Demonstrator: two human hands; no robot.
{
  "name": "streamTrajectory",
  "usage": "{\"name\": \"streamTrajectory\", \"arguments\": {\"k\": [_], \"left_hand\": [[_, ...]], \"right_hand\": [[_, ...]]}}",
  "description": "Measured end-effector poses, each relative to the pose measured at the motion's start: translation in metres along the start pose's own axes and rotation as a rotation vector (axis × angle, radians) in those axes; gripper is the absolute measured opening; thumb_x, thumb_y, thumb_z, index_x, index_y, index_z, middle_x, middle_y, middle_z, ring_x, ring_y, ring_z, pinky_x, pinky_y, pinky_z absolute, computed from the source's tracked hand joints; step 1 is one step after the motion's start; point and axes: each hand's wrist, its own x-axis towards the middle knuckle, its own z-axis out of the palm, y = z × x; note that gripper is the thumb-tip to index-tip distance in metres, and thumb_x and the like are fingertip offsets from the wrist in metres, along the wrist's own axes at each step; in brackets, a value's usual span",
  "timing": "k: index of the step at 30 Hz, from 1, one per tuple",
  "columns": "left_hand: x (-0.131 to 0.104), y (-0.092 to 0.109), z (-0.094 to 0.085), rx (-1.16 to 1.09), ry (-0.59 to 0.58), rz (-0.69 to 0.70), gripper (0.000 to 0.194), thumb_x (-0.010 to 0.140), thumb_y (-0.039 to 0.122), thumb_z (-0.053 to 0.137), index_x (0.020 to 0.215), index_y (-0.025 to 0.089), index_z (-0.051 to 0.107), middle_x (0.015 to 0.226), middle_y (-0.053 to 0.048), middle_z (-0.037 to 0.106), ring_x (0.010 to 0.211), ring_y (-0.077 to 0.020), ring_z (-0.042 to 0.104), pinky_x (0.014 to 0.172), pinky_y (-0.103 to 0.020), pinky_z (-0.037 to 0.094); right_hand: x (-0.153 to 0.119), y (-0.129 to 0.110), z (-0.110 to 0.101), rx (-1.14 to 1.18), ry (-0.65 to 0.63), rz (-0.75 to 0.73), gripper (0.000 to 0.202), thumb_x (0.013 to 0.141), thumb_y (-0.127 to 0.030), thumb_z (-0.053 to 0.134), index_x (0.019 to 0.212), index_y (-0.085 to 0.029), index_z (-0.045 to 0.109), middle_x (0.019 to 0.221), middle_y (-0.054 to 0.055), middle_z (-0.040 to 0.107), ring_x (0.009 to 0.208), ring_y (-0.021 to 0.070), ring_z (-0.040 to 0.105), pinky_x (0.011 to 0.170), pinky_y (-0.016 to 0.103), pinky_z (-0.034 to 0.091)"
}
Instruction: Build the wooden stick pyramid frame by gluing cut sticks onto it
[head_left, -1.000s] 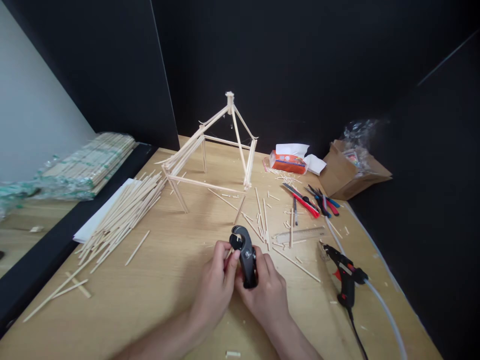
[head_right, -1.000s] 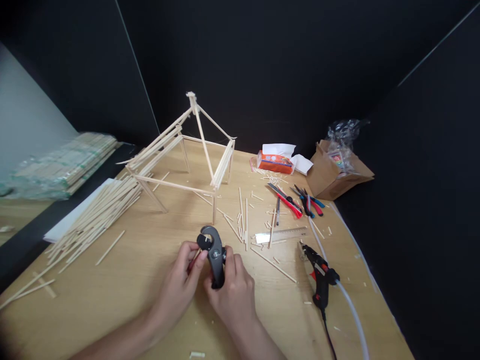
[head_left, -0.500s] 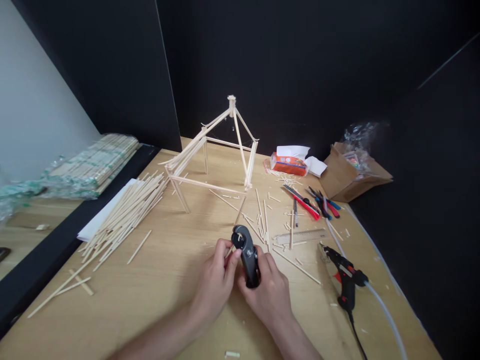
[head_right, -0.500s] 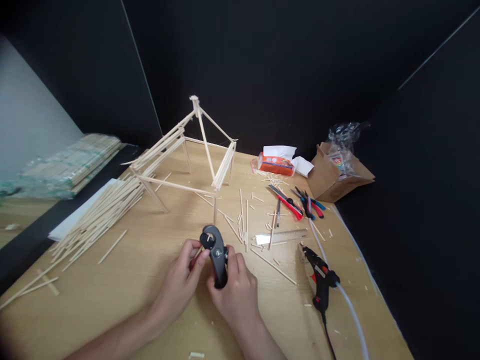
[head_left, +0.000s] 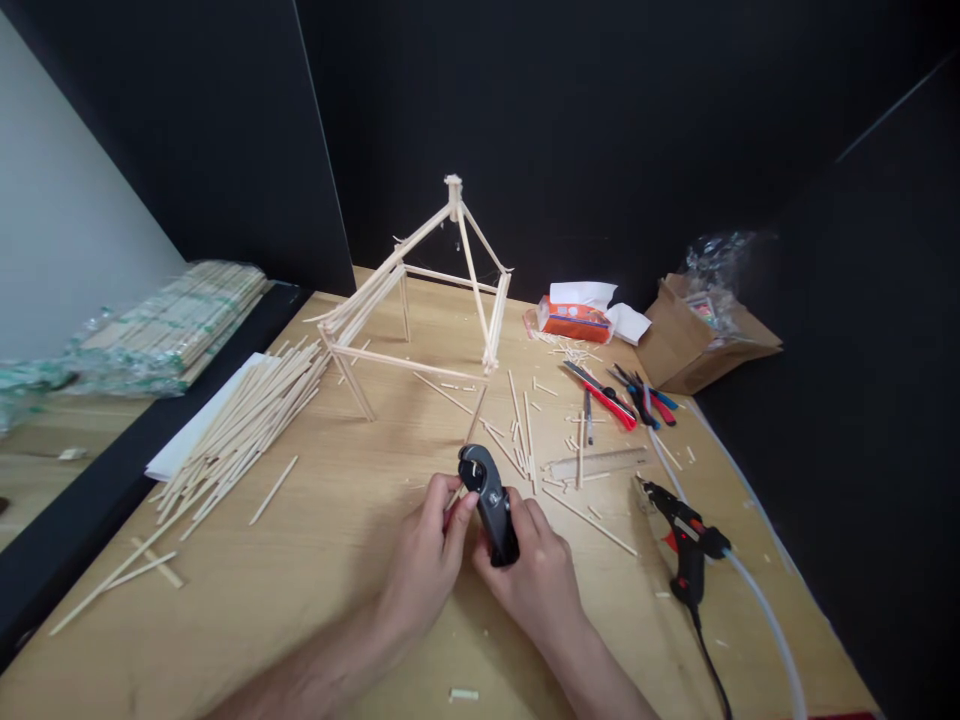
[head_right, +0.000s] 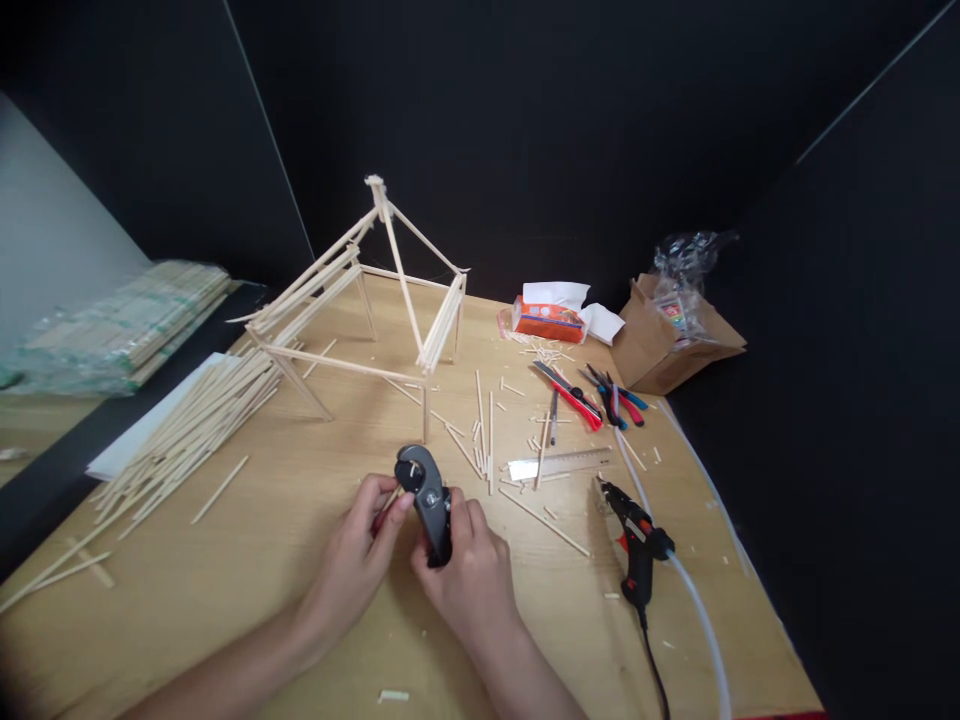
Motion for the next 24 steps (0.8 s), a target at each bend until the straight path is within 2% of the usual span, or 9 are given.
{"name": "streamTrajectory", "arguments": {"k": [8,15,20,24], "left_hand": [[0.006,0.002,-0.001,-0.016,-0.016,-0.005,0.017,0.094,0.04,0.039,0.092,0.024,0.043,0.082,0.001,0.062,0.077,-0.0184,0.061,0.07,-0.027,0.041],[0.018,0.0,-0.009,0.083,-0.06,-0.023,0.021,0.092,0.043,0.038,0.091,0.023,0.044,0.081,-0.002,0.064,0.074,-0.0209,0.061,0.068,-0.029,0.041],[0.027,-0.006,-0.017,0.172,-0.012,0.001,0.016,0.089,0.038,0.045,0.089,0.022,0.047,0.068,0.001,0.058,0.062,-0.0206,0.057,0.059,-0.027,0.038],[0.031,-0.006,-0.021,0.125,0.007,0.019,0.016,0.087,0.038,0.047,0.087,0.022,0.048,0.069,0.001,0.058,0.064,-0.0199,0.057,0.061,-0.027,0.038]], "right_hand": [[0.001,0.004,0.001,-0.03,-0.006,-0.004,0.041,0.081,-0.028,0.051,0.117,-0.008,0.052,0.082,0.006,0.062,0.065,0.0194,0.064,0.055,0.028,0.05],[0.007,0.012,-0.005,-0.059,-0.122,0.076,0.04,0.078,-0.029,0.056,0.114,-0.013,0.057,0.086,0.005,0.064,0.072,0.0202,0.065,0.061,0.028,0.049],[0.01,0.02,-0.008,-0.255,-0.138,0.118,0.044,0.077,-0.029,0.057,0.118,-0.015,0.055,0.095,0.006,0.065,0.071,0.0194,0.065,0.056,0.027,0.046],[0.009,0.021,-0.011,-0.395,-0.143,0.118,0.048,0.077,-0.026,0.059,0.123,-0.018,0.052,0.098,0.007,0.064,0.069,0.0186,0.064,0.053,0.027,0.042]]}}
